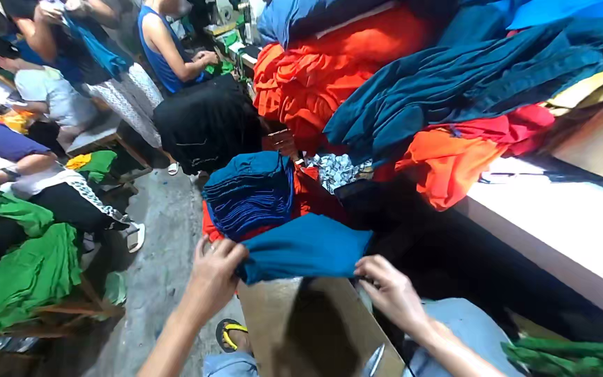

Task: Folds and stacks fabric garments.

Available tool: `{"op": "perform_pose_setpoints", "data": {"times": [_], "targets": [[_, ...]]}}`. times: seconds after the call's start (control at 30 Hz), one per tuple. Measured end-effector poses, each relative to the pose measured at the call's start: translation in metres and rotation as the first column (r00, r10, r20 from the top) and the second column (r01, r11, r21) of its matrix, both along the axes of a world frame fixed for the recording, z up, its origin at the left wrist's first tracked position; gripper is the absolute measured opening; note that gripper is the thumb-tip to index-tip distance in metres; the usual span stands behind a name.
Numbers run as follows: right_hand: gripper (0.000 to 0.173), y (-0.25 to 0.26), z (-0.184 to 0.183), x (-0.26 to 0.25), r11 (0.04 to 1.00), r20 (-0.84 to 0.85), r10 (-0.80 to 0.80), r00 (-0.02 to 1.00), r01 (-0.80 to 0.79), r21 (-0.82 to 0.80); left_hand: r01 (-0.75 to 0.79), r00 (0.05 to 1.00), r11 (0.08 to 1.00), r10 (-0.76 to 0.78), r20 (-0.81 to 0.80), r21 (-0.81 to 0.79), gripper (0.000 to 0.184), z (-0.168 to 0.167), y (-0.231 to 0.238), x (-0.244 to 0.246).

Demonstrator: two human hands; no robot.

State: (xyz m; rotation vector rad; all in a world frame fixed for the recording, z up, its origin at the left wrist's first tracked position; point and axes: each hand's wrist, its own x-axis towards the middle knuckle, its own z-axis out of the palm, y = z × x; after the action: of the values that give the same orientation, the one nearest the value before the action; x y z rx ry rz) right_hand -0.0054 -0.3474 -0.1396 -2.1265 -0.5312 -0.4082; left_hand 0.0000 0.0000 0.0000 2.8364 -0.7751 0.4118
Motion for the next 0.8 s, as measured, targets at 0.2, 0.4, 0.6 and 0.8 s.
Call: {"op": "perform_pose_setpoints", "data": {"times": [0.2,0.4,0.6,0.8], "targets": [[0.021,0.042,-0.081,-0.041,0.875,-0.279,0.177,0.944,-0.281,-0.394,-0.134,0.982,0.991,0.134,-0.131,0.011,0.036,-0.185,0.044,-0.033],[0.012,0.069,-0.096,-0.064,0.86,-0.206,0.222,0.953,-0.29,-0.42,-0.168,0.982,0.986,0.169,-0.084,0.015,0.037,-0.227,0.082,-0.057],[0.024,0.089,-0.09,-0.081,0.872,-0.365,0.265,0.892,-0.384,-0.305,-0.178,0.954,0.97,0.212,-0.211,0.167,0.058,-0.218,0.098,-0.062],[0.032,0.038,-0.069,-0.054,0.974,-0.605,-0.204,0.77,0.22,-0.05,-0.259,0.938,0.951,0.207,-0.279,-0.166,0.024,-0.177,0.007,-0.07]]}}
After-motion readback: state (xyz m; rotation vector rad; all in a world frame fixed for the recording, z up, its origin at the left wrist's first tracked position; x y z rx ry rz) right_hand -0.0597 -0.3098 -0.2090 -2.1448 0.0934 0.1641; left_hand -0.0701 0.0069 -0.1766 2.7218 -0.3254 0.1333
